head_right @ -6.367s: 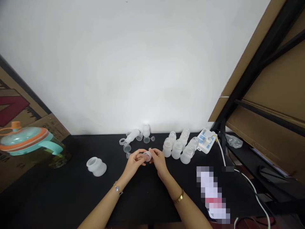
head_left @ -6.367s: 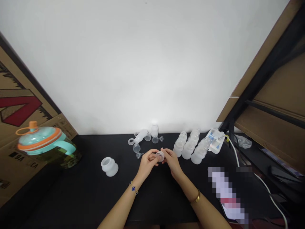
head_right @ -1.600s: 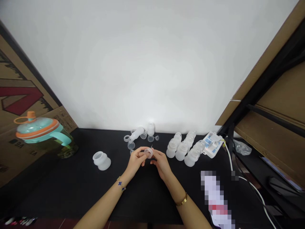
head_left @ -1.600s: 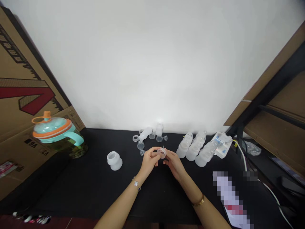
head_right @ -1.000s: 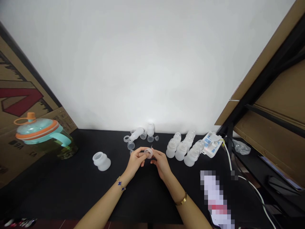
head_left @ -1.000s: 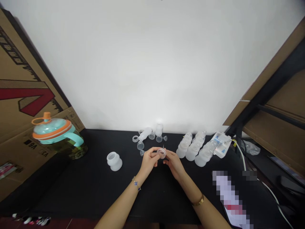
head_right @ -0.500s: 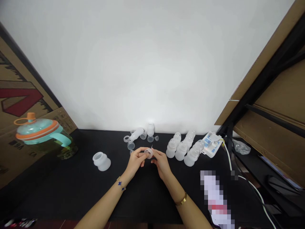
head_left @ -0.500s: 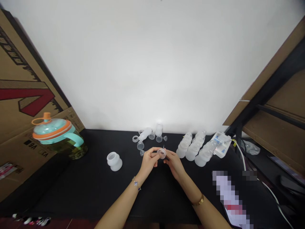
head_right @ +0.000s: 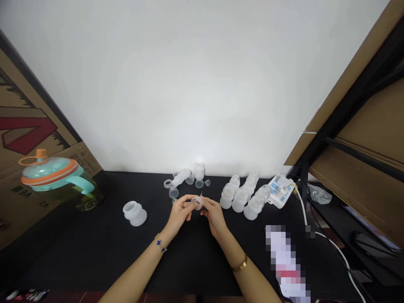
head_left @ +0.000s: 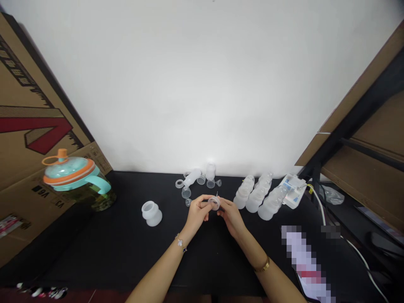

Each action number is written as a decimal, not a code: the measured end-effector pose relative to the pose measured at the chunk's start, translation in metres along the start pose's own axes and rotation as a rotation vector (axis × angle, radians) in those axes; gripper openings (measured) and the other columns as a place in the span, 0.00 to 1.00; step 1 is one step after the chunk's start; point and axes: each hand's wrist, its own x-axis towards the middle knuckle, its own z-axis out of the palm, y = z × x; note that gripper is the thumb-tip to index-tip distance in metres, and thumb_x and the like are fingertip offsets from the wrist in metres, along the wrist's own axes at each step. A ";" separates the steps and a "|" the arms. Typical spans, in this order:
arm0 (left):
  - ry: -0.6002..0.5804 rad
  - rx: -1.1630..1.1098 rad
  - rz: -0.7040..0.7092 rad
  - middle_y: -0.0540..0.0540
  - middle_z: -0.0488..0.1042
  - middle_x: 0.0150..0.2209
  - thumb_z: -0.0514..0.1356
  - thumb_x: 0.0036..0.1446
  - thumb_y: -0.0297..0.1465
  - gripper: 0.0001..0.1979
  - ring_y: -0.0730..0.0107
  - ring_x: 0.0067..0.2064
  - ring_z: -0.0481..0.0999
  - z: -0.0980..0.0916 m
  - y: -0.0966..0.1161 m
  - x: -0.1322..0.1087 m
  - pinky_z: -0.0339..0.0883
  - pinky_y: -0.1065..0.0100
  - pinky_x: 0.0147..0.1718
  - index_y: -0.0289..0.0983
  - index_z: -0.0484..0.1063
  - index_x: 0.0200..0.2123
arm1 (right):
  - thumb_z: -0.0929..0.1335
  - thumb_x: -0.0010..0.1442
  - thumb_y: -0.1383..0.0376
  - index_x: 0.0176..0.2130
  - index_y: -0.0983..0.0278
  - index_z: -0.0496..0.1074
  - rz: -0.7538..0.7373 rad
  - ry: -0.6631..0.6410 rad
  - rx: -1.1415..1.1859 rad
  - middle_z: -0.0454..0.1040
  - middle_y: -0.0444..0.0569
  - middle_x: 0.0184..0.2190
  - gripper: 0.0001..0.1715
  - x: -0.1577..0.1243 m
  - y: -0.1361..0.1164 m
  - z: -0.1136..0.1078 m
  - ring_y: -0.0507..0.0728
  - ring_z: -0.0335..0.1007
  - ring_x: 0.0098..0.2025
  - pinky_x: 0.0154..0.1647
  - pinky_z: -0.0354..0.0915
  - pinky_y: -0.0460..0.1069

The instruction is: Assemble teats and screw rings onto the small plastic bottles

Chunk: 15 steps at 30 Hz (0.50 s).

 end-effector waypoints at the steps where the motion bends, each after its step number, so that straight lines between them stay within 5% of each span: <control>1: 0.002 0.001 0.000 0.54 0.70 0.16 0.67 0.50 0.38 0.18 0.79 0.13 0.61 0.000 0.000 0.000 0.50 0.77 0.14 0.33 0.78 0.41 | 0.78 0.50 0.51 0.35 0.63 0.84 -0.001 0.001 0.001 0.76 0.50 0.34 0.19 0.000 0.000 0.000 0.55 0.64 0.35 0.29 0.58 0.46; 15: 0.003 0.007 0.002 0.54 0.69 0.15 0.68 0.50 0.38 0.17 0.79 0.13 0.60 0.000 0.001 0.001 0.49 0.77 0.13 0.33 0.79 0.40 | 0.79 0.49 0.51 0.35 0.62 0.85 -0.021 0.009 -0.023 0.78 0.51 0.36 0.19 0.000 0.000 -0.001 0.56 0.65 0.36 0.29 0.59 0.47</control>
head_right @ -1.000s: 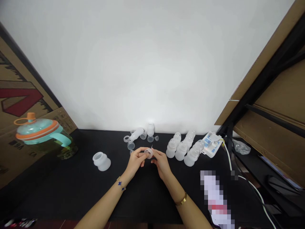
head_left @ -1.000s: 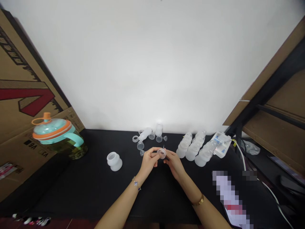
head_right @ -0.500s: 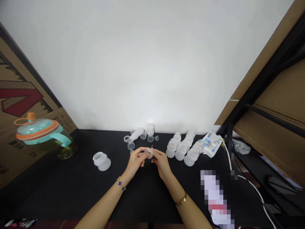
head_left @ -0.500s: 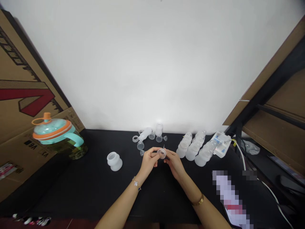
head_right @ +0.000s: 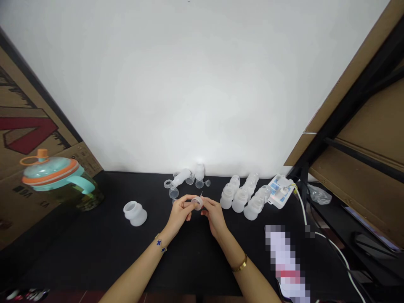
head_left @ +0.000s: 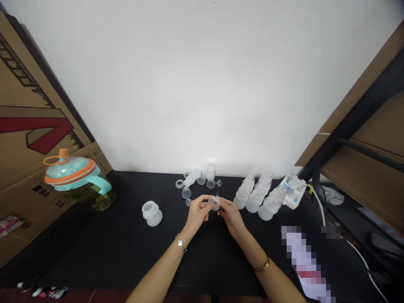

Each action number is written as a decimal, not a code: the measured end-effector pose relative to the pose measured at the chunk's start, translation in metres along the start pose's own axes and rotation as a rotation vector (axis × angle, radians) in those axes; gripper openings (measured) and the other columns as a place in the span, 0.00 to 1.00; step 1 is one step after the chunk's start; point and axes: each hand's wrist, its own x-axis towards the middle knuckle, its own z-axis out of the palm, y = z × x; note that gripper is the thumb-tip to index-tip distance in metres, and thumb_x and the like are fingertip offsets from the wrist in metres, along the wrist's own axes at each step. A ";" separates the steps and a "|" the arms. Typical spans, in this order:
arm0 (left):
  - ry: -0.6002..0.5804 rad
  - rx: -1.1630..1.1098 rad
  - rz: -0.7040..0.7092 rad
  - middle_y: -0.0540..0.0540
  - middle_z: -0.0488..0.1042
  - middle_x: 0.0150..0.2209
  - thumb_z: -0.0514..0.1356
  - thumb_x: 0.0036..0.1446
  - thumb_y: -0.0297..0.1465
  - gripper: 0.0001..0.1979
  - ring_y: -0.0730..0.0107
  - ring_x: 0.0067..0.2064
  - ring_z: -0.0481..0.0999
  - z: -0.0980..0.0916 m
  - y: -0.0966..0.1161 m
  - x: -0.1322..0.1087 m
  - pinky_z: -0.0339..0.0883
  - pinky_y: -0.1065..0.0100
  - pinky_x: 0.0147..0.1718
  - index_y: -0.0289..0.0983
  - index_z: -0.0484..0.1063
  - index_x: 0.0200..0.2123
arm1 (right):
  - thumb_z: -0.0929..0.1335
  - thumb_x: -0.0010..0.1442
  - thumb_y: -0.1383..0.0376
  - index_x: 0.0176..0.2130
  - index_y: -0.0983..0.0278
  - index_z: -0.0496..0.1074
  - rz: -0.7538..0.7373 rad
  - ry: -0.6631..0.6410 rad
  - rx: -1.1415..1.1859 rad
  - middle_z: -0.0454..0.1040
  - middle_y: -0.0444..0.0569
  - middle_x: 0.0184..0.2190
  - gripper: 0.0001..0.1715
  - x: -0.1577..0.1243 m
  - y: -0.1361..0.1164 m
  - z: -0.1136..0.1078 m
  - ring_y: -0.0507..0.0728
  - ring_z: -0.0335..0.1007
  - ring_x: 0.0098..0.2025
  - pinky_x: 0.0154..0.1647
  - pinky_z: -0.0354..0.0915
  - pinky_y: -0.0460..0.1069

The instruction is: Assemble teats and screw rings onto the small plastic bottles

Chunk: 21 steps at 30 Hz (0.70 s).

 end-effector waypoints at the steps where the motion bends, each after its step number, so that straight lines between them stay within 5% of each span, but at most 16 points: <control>1: 0.001 0.001 0.001 0.54 0.68 0.15 0.68 0.50 0.38 0.16 0.79 0.13 0.60 0.000 0.000 0.000 0.49 0.77 0.13 0.33 0.79 0.40 | 0.79 0.49 0.51 0.35 0.62 0.85 -0.001 0.001 -0.001 0.78 0.51 0.36 0.19 0.000 0.000 0.000 0.56 0.65 0.36 0.29 0.59 0.47; 21: 0.005 0.018 0.012 0.55 0.68 0.14 0.66 0.51 0.38 0.16 0.79 0.13 0.60 0.000 0.000 -0.002 0.48 0.77 0.14 0.33 0.78 0.40 | 0.78 0.50 0.53 0.35 0.62 0.85 -0.023 0.005 -0.018 0.79 0.50 0.36 0.17 -0.002 -0.002 0.001 0.55 0.66 0.36 0.29 0.59 0.47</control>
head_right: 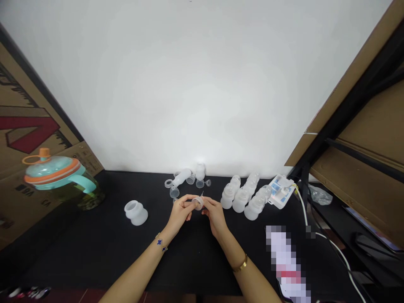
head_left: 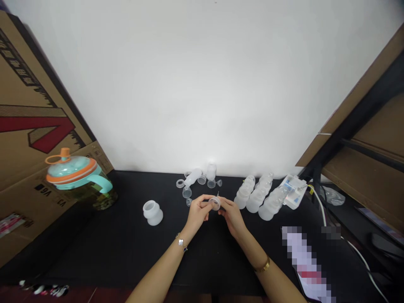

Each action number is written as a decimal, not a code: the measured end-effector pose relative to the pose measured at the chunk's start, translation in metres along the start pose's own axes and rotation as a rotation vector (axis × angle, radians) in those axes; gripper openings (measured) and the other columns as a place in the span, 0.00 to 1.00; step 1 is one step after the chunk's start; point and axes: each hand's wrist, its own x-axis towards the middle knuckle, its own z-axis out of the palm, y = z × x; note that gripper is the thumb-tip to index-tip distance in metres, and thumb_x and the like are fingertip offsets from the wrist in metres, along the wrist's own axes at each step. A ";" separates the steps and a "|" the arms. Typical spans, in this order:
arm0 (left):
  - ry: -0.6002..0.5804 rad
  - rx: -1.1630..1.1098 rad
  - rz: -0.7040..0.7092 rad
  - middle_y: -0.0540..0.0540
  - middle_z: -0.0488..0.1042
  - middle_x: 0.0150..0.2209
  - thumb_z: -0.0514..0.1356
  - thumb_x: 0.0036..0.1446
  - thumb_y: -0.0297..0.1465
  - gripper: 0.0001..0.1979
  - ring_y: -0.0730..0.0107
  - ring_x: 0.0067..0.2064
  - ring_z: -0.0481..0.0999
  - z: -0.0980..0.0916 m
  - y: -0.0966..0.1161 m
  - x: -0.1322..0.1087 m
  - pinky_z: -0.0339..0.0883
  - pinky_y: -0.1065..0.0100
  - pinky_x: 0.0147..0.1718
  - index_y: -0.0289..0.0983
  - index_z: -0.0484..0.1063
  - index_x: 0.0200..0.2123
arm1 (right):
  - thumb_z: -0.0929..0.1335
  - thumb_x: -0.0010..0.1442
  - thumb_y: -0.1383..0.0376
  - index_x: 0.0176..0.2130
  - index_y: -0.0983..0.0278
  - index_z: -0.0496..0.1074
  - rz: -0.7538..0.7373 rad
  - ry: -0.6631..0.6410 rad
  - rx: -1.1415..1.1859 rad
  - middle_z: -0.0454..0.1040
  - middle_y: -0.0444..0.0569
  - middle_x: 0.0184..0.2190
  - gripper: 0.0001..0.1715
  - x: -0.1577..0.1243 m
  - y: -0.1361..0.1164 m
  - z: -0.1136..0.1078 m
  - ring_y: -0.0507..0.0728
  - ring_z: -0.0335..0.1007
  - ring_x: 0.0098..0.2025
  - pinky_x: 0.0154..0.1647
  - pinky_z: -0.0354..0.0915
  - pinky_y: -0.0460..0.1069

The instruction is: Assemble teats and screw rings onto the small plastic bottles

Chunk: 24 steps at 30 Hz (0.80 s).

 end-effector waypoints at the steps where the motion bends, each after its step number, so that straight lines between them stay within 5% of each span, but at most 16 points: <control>1: -0.002 0.000 0.001 0.55 0.68 0.14 0.66 0.51 0.38 0.16 0.79 0.13 0.60 0.000 0.000 0.000 0.48 0.77 0.14 0.33 0.78 0.40 | 0.78 0.50 0.53 0.35 0.62 0.85 0.000 0.001 0.000 0.78 0.50 0.36 0.17 0.000 0.000 0.000 0.55 0.66 0.36 0.29 0.59 0.47; 11: -0.005 -0.017 -0.003 0.55 0.68 0.14 0.67 0.51 0.40 0.17 0.79 0.13 0.59 0.000 0.004 -0.001 0.49 0.77 0.14 0.33 0.78 0.39 | 0.78 0.49 0.52 0.34 0.62 0.84 -0.006 0.023 -0.015 0.79 0.51 0.36 0.17 -0.001 -0.003 0.002 0.56 0.67 0.35 0.29 0.58 0.48; 20: -0.100 -0.068 0.013 0.46 0.79 0.26 0.68 0.52 0.44 0.26 0.71 0.22 0.74 0.000 -0.002 0.001 0.64 0.74 0.20 0.32 0.77 0.49 | 0.78 0.49 0.50 0.31 0.63 0.83 0.029 0.068 0.024 0.77 0.49 0.29 0.19 0.001 -0.001 -0.002 0.56 0.67 0.33 0.29 0.60 0.48; 24: -0.098 -0.078 0.024 0.42 0.80 0.30 0.67 0.53 0.45 0.24 0.70 0.25 0.76 -0.001 -0.003 0.000 0.66 0.73 0.21 0.31 0.78 0.46 | 0.78 0.49 0.49 0.30 0.63 0.82 0.054 0.071 0.037 0.77 0.49 0.30 0.19 0.001 -0.003 -0.001 0.55 0.67 0.33 0.29 0.60 0.48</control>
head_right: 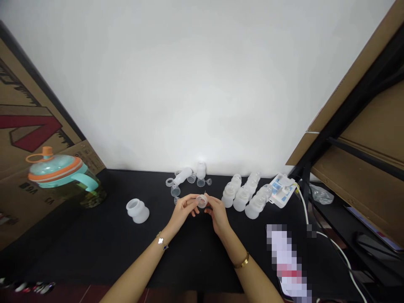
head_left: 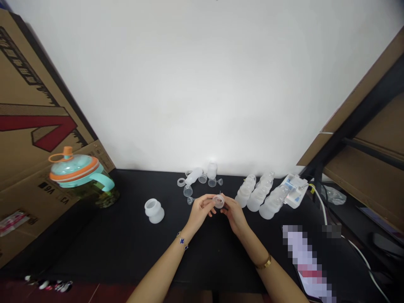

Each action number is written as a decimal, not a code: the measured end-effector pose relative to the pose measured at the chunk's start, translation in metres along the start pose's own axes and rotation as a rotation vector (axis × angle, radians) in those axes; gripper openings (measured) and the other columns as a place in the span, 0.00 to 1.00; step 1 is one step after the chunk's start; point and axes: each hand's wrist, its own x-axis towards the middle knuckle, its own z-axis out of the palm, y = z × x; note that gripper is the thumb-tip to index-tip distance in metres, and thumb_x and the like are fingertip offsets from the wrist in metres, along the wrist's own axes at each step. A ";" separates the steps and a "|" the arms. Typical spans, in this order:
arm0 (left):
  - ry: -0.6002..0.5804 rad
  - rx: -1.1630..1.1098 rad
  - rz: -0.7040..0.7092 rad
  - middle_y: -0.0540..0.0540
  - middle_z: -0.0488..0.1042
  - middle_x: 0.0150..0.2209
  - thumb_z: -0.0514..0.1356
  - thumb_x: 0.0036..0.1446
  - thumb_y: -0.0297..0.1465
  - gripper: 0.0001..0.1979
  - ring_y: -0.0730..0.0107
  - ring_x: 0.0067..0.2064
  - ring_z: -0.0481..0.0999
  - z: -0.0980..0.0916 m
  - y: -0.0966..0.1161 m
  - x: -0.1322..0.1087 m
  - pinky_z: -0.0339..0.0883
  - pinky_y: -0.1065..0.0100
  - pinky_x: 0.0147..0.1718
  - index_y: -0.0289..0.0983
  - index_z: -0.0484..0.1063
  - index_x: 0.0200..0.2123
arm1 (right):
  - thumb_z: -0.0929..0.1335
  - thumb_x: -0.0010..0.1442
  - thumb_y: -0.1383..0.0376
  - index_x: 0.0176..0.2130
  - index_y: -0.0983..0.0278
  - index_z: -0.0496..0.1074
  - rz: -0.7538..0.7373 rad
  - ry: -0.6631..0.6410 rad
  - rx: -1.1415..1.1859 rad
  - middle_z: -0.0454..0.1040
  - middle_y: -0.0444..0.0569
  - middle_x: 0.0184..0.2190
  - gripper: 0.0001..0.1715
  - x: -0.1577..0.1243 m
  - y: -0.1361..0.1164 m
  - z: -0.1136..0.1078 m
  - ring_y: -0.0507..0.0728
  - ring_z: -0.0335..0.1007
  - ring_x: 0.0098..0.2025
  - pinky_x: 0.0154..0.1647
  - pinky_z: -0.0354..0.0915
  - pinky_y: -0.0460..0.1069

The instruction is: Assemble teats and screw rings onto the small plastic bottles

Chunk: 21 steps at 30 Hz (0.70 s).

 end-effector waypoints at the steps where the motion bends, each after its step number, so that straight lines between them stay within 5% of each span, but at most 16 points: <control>1: 0.007 0.001 0.000 0.42 0.81 0.31 0.68 0.53 0.44 0.24 0.70 0.25 0.76 0.000 0.000 0.000 0.66 0.73 0.21 0.31 0.78 0.44 | 0.78 0.49 0.49 0.30 0.63 0.82 0.004 -0.003 0.000 0.77 0.49 0.30 0.19 0.000 0.000 0.000 0.55 0.67 0.32 0.29 0.60 0.48; 21: 0.016 0.042 -0.015 0.45 0.81 0.29 0.68 0.51 0.35 0.20 0.71 0.25 0.77 -0.002 -0.002 -0.001 0.67 0.74 0.23 0.33 0.78 0.46 | 0.78 0.49 0.48 0.30 0.63 0.81 0.058 -0.035 -0.008 0.77 0.48 0.29 0.21 0.000 0.000 0.001 0.54 0.69 0.31 0.27 0.61 0.47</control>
